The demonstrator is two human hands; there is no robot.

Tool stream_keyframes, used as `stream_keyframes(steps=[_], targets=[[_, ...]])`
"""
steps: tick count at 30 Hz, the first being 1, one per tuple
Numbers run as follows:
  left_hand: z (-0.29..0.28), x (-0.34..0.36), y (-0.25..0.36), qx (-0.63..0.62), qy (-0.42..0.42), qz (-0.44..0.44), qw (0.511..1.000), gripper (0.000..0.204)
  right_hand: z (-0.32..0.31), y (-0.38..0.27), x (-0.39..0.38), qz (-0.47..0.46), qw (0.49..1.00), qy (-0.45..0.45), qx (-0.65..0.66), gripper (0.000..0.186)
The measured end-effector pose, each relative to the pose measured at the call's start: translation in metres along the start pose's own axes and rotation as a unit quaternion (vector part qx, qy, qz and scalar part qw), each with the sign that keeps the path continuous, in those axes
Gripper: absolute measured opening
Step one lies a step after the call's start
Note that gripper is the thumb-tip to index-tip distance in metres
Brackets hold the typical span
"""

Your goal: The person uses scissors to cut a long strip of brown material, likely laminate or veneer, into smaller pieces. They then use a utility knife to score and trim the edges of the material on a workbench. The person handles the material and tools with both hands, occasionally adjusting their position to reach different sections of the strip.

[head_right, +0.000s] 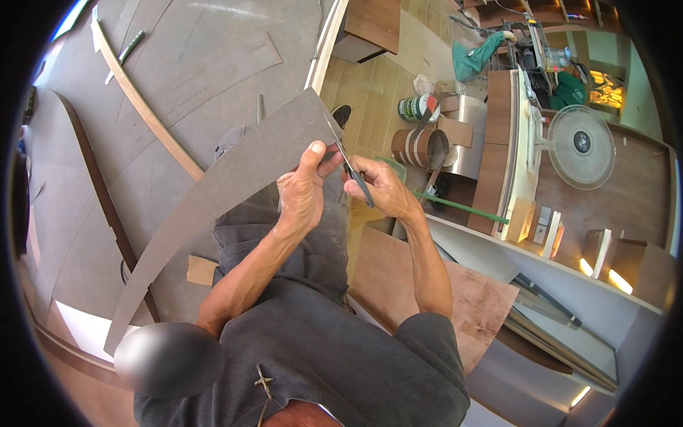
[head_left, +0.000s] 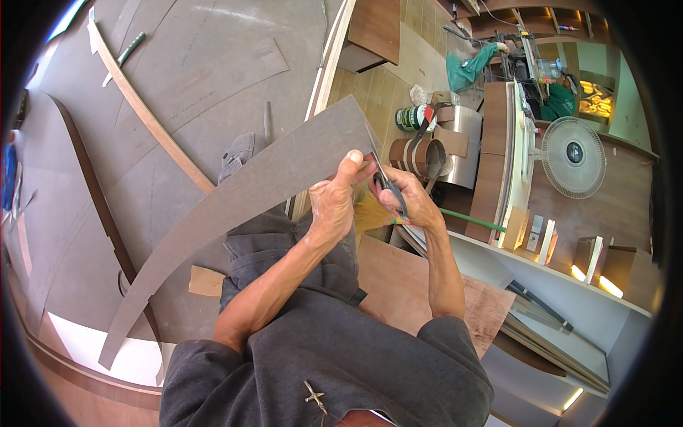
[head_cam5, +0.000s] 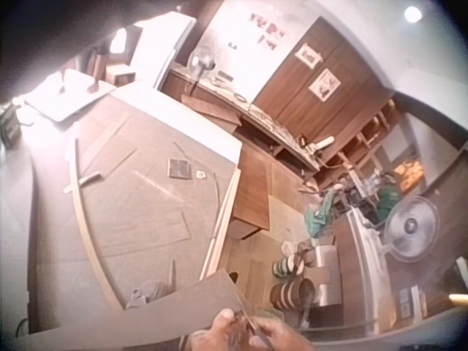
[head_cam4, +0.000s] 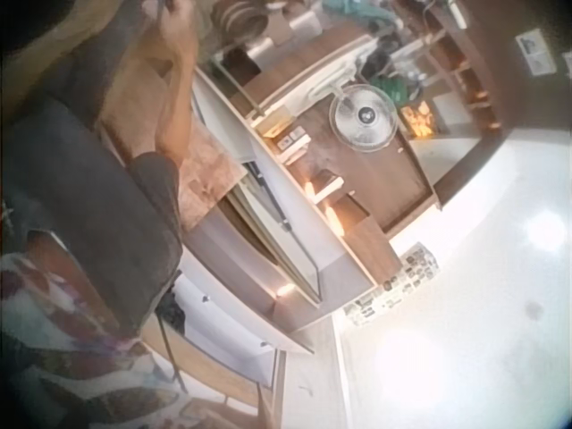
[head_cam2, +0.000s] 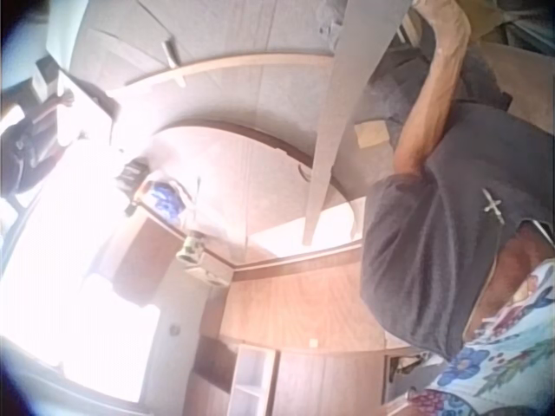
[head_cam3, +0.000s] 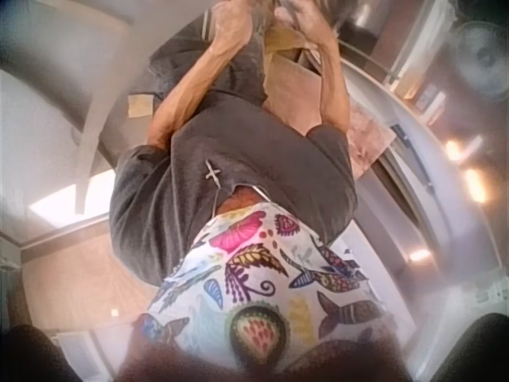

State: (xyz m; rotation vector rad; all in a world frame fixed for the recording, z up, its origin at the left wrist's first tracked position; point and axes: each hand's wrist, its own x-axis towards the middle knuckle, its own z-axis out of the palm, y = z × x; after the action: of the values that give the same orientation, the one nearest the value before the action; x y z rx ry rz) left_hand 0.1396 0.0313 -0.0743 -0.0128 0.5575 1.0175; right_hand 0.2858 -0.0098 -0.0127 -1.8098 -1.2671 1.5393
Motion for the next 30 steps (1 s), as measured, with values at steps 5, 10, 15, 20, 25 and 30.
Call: stream_keyframes(steps=[5, 10, 15, 20, 25, 30], targets=[[0.000, 0.001, -0.003, 0.009, 0.006, 0.009, 1.000, 0.029, 0.001, -0.002, 0.000, -0.012, 0.999, -0.021, 0.037, 0.042], [0.006, -0.002, 0.004, 0.019, -0.021, -0.002, 1.000, 0.030, -0.004, 0.000, 0.002, -0.053, 0.997, -0.048, 0.032, 0.057], [0.002, -0.001, 0.000, 0.017, -0.013, 0.012, 1.000, 0.028, 0.002, -0.008, 0.005, -0.046, 0.999, -0.014, -0.010, 0.070], [-0.001, -0.002, 0.002, 0.011, -0.016, -0.004, 1.000, 0.030, 0.001, -0.014, 0.000, -0.011, 0.999, -0.035, -0.020, 0.077], [-0.004, -0.002, 0.004, 0.011, -0.027, -0.028, 0.999, 0.032, -0.002, 0.007, -0.022, -0.018, 0.994, -0.079, 0.068, 0.066], [-0.006, 0.003, -0.002, 0.010, -0.020, 0.008, 1.000, 0.028, 0.010, 0.080, -0.034, 0.024, 0.990, 0.039, 0.132, 0.055]])
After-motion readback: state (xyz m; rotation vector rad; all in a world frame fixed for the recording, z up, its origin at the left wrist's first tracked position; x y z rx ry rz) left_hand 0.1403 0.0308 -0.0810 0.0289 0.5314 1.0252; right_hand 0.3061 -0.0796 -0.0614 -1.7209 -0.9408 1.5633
